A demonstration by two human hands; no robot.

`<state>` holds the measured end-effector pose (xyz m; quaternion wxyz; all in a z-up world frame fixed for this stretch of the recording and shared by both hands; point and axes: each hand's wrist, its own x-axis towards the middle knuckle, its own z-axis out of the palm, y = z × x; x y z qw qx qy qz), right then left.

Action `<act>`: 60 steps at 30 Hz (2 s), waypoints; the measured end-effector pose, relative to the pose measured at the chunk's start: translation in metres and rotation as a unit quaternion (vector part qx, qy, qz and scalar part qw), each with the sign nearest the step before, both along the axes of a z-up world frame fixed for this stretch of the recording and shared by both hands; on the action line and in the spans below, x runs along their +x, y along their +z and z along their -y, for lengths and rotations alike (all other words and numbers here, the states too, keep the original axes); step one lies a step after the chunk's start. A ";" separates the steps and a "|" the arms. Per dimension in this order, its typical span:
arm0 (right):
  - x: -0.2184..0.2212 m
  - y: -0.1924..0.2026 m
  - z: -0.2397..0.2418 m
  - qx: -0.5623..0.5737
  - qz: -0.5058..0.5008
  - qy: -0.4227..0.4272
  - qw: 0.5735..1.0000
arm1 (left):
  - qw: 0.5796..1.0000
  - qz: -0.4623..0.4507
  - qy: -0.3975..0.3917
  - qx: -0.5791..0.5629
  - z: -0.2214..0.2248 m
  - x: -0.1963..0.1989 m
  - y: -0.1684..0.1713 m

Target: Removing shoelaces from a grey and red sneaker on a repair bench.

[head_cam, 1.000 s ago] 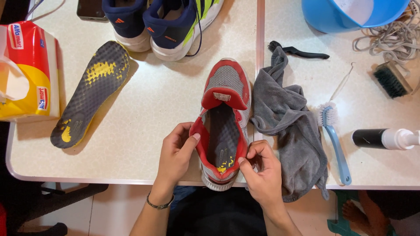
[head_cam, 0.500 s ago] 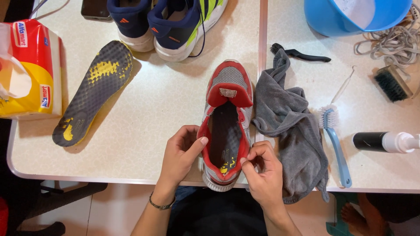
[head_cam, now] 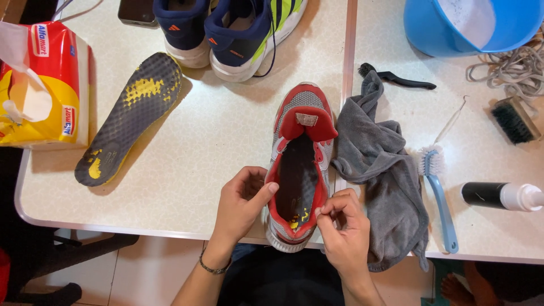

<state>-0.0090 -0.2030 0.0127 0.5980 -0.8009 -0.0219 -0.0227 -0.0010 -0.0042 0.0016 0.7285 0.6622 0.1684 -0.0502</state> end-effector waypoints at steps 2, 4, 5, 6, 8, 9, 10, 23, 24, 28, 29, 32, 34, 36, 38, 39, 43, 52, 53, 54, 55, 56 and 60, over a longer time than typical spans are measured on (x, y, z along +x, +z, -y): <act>0.003 0.010 -0.008 -0.107 0.083 -0.027 0.990 | 1.000 -0.009 0.018 0.020 0.004 -0.001 -0.001; 0.014 0.024 -0.006 -0.192 0.172 0.036 0.965 | 0.998 0.018 0.022 0.058 0.009 -0.003 -0.008; 0.019 0.032 -0.005 -0.273 0.257 0.099 0.922 | 0.994 0.043 0.027 0.097 0.011 -0.004 -0.012; 0.027 0.042 -0.005 -0.273 0.257 0.101 0.922 | 0.994 0.042 0.028 0.096 0.013 -0.005 -0.013; 0.042 0.061 -0.007 -0.453 0.324 0.277 0.783 | 0.981 0.114 0.042 0.148 0.013 -0.007 -0.016; 0.053 0.058 -0.012 -0.452 0.324 0.277 0.784 | 0.981 0.114 0.043 0.150 0.011 -0.007 -0.015; 0.065 0.056 -0.016 -0.475 0.346 0.338 0.735 | 0.981 0.122 0.033 0.148 0.009 -0.007 -0.014; 0.087 0.039 -0.016 -0.597 0.317 0.446 0.587 | 0.975 0.150 0.013 0.164 0.001 -0.001 -0.018; 0.088 0.041 -0.017 -0.597 0.319 0.444 0.587 | 0.974 0.151 0.013 0.165 0.001 0.000 -0.019; 0.086 0.043 -0.014 -0.557 0.367 0.438 0.603 | 0.972 0.161 0.007 0.170 0.001 -0.001 -0.023; 0.085 0.043 -0.013 -0.555 0.373 0.434 0.604 | 0.972 0.160 0.010 0.172 0.001 -0.003 -0.023; 0.084 0.045 -0.019 -0.609 0.327 0.442 0.572 | 0.971 0.161 0.017 0.173 0.001 -0.002 -0.023; 0.085 0.041 -0.019 -0.618 0.325 0.447 0.560 | 0.972 0.156 0.014 0.177 0.000 -0.002 -0.023; 0.086 0.042 -0.021 -0.628 0.320 0.455 0.544 | 0.973 0.150 0.012 0.175 0.000 -0.002 -0.022; 0.086 0.045 -0.025 -0.622 0.323 0.462 0.544 | 0.974 0.150 0.007 0.170 -0.001 -0.003 -0.021; 0.086 0.045 -0.026 -0.621 0.326 0.463 0.542 | 0.974 0.151 0.010 0.170 -0.001 -0.002 -0.022; 0.086 0.048 -0.030 -0.635 0.335 0.449 0.532 | 0.968 0.154 0.003 0.196 -0.001 -0.002 -0.023; 0.093 0.047 -0.042 -0.646 0.343 0.470 0.494 | 0.969 0.142 0.010 0.203 0.001 -0.003 -0.018; 0.094 0.046 -0.043 -0.655 0.333 0.476 0.484 | 0.967 0.149 0.019 0.206 0.002 -0.003 -0.019; 0.095 0.043 -0.043 -0.653 0.337 0.477 0.482 | 0.967 0.149 0.024 0.207 0.002 -0.003 -0.021; 0.096 0.039 -0.043 -0.650 0.327 0.476 0.494 | 0.963 0.158 0.024 0.215 0.002 -0.003 -0.022; 0.097 0.036 -0.043 -0.646 0.317 0.474 0.507 | 0.960 0.167 0.025 0.223 0.003 -0.003 -0.024; 0.098 0.028 -0.042 -0.642 0.281 0.493 0.515 | 0.969 0.170 0.048 0.172 0.003 -0.002 -0.040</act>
